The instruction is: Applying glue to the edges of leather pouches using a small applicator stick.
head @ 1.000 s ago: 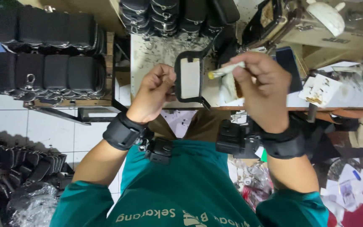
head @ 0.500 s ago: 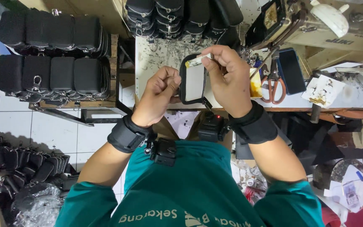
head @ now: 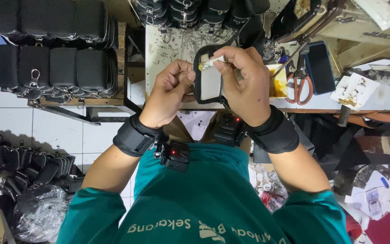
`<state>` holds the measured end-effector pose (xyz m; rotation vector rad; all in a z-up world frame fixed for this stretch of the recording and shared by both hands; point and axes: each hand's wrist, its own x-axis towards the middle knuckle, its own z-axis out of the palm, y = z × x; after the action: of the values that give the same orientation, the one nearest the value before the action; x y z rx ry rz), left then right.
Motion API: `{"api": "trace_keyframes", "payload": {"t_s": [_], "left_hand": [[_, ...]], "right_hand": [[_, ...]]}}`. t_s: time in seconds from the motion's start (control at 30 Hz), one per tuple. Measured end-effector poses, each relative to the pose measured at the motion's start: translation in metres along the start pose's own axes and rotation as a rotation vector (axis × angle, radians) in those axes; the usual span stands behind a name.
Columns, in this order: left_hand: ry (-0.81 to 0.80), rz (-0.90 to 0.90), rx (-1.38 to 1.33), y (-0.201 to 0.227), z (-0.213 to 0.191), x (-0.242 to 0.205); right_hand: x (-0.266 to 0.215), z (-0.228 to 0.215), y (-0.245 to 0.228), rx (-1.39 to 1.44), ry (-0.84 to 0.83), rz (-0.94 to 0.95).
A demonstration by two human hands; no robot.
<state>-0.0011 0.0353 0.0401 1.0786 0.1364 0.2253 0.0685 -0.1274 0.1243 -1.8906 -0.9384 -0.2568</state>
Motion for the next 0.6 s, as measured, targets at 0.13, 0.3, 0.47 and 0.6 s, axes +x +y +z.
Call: {"api": "trace_keyframes", "payload": {"t_s": [0.13, 0.3, 0.47, 0.6], "left_hand": [[0.016, -0.031, -0.022, 0.002, -0.001, 0.000], [0.027, -0.079, -0.029, 0.008, 0.000, 0.000], [-0.034, -0.067, -0.017, 0.014, 0.002, -0.001], [-0.134, -0.075, -0.038, 0.021, 0.003, -0.002]], "right_hand": [[-0.007, 0.001, 0.003, -0.056, -0.028, -0.018], [-0.018, 0.003, 0.004, -0.124, -0.018, -0.103], [-0.014, -0.001, 0.001, -0.217, -0.043, -0.139], [-0.011, -0.004, 0.002, -0.294, -0.071, -0.136]]}}
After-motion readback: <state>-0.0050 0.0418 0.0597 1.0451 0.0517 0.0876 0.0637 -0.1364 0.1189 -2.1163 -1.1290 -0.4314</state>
